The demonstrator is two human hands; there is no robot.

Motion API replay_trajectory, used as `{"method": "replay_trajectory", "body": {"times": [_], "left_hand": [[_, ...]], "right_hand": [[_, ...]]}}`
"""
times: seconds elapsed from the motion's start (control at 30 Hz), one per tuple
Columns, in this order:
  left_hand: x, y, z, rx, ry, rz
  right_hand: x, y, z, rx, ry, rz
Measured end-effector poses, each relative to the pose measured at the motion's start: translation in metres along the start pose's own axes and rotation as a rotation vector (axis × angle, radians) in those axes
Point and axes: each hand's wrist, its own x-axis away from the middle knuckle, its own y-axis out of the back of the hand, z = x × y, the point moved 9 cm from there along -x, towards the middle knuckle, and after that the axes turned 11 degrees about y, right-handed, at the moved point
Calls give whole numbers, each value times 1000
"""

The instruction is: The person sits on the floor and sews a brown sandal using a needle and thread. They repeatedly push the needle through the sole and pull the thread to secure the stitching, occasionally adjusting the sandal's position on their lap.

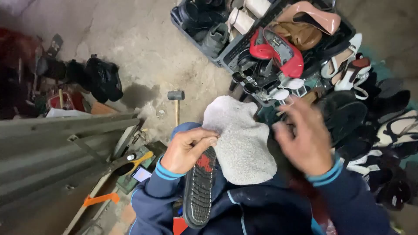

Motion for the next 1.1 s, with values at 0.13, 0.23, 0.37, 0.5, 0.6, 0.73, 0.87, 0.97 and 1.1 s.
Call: {"method": "replay_trajectory", "body": {"times": [0.13, 0.23, 0.37, 0.5, 0.6, 0.73, 0.87, 0.97, 1.1], "left_hand": [[-2, -4, -2, 18, 59, 39], [-1, 5, -20, 137, -13, -35], [4, 18, -12, 134, 11, -124], [9, 14, -12, 135, -22, -166], [13, 27, -34, -7, -57, -317], [49, 38, 8, -176, 104, -398], [82, 22, 29, -327, 105, -368], [89, 12, 30, -402, 55, -410], [77, -1, 20, -514, -89, -418]], "right_hand": [[-10, -33, 69, -750, 116, 47], [-18, -57, 94, -860, 139, 146], [-22, -73, 80, -1014, -39, 210], [-26, -62, 71, -1124, -87, 181], [-28, -49, 62, -1352, -105, 118], [-7, -88, 33, -1819, -443, 176], [-3, -93, 22, -1807, -486, 98], [-9, -89, 29, -1358, -357, 228], [3, -103, 47, -744, -284, 532]]}}
